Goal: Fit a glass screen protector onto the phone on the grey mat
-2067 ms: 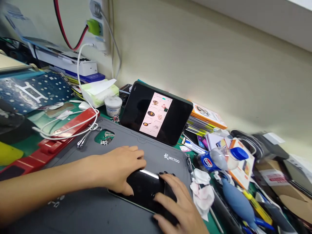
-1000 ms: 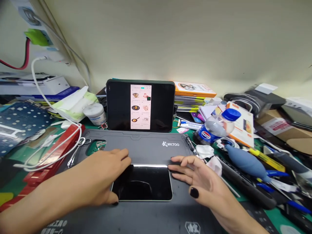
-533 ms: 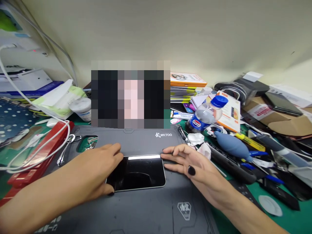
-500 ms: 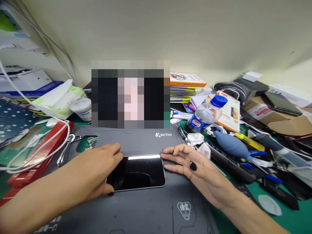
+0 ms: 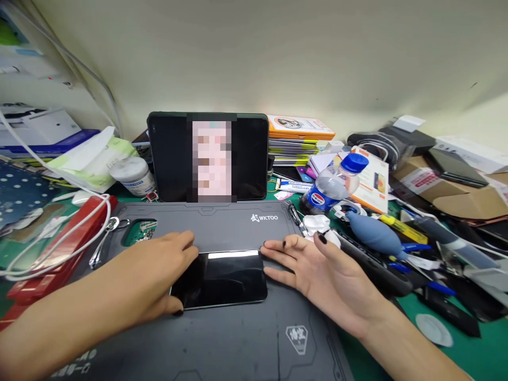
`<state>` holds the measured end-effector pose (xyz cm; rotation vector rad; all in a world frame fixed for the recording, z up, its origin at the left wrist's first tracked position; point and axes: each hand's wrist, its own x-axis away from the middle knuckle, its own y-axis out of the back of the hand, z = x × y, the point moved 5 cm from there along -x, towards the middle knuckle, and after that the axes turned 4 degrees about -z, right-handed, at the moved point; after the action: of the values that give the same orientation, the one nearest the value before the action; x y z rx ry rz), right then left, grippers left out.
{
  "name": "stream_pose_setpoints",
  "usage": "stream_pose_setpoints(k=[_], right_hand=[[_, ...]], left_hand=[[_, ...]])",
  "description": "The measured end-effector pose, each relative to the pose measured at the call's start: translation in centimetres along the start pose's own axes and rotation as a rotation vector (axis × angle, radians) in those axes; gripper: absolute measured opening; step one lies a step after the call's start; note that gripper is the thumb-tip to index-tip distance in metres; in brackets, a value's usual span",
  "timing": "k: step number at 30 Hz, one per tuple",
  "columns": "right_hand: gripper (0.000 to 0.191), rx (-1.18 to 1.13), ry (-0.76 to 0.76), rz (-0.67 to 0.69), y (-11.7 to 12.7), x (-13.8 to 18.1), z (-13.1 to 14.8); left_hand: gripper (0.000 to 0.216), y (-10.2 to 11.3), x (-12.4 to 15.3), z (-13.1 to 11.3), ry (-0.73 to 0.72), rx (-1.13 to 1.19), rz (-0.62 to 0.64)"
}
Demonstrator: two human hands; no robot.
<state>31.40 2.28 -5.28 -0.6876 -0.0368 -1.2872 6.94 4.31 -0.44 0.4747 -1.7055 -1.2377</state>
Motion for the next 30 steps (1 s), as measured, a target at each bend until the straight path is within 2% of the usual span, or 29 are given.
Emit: stream_pose_setpoints(k=[7,11,15,18,20,23,26,30], right_hand=[[0.043,0.024,0.093,0.009,-0.3,0.0,0.1],[0.044,0.140,0.211,0.031,-0.4,-0.1,0.4],[0.049,0.419,0.404,0.025,-0.4,0.3,0.6],[0.065,0.719,0.568,-0.001,-0.8,1.1,0.6],[0.067,1.046,0.781,0.035,-1.8,1.8,0.7],[0.052,1.429,1.099,0.060,-3.3,2.7,0.8],[0.034,1.504,1.119,0.022,-3.5,2.5,0.9],[0.029,1.539,1.103,0.078,-3.7,2.1,0.3]], left_hand=[[0.037,-0.1,-0.2,0.0,-0.015,-0.022,-0.038],[0.037,-0.2,0.0,0.5,-0.050,-0.019,-0.075],[0.032,-0.1,0.5,1.5,-0.106,0.005,-0.131],[0.034,0.5,0.9,1.7,-0.136,0.019,-0.185],[0.033,1.0,1.1,1.3,-0.156,0.017,-0.180],[0.025,1.6,1.3,0.5,-0.172,-0.003,-0.182],[0.024,1.6,1.5,0.4,-0.222,0.001,-0.276],[0.036,-0.4,1.9,1.8,-0.291,0.139,-0.390]])
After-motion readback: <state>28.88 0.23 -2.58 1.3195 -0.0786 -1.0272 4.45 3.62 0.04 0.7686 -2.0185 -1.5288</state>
